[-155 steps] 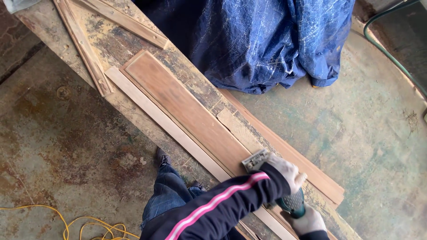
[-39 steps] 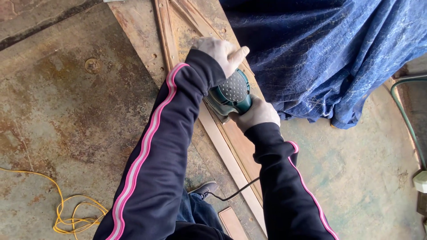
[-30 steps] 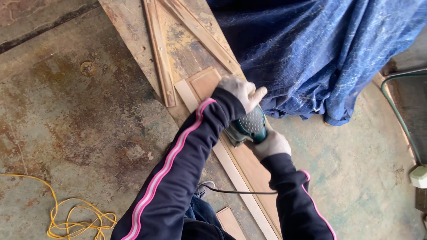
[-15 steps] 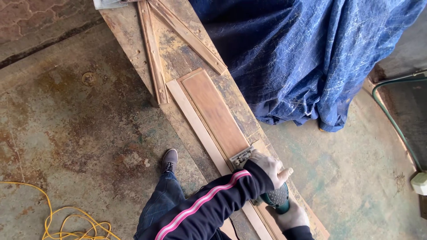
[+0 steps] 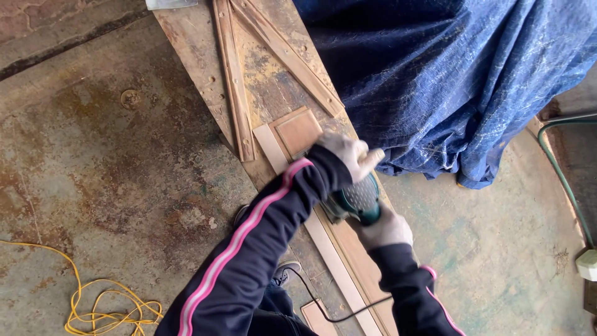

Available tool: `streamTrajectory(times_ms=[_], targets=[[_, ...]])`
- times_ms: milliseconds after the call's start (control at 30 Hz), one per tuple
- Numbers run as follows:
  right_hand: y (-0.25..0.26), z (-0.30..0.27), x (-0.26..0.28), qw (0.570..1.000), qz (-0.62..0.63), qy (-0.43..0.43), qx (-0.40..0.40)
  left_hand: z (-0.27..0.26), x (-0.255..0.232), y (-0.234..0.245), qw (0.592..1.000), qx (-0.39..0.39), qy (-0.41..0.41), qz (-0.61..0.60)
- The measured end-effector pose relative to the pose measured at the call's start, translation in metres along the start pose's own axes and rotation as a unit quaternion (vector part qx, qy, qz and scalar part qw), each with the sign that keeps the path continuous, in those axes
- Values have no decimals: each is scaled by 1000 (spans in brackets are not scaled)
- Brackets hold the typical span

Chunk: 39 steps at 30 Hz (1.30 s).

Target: Sanding several wooden planks using an orbital sander on a workbench.

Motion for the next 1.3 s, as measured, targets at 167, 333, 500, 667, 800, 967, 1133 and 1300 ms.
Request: streamTrajectory(times_ms=[167,333,500,667,800,967,1133,1300], targets=[[8,56,81,1000,-4,19,-5,72,52,47,997,65,18,38],[9,88,112,999,3,35,-19,109,73,64,998,30,8,47],[15,84,96,998,-52,38,-7,94,58,59,999,-14,9,36],[16,49,35,998,-40,31,-47,51,20,14,998,-52,-18,26],[33,11,-23,995,-26,-4,-97,25,-55,10,995,-91,-27,-37],[22,-43,-114,996,-24,-54,-67,-23,-114,-15,1000,-7,-5,-30],[-27,-86,-196,990,48,-131,32,-80,-128,-61,972,221,70,-40],[-46,-98,-196,969,81,-206,112,-88,-128,-54,950,298,90,21]])
Point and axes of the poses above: each hand's wrist, its own z-axis towards the middle knuckle, its own y-axis out of the back of the hand, x = y × z, the point moved 2 cm from there along z, towards the middle knuckle, and after that the axes turned 13 degrees about -x, right-handed, at the moved point
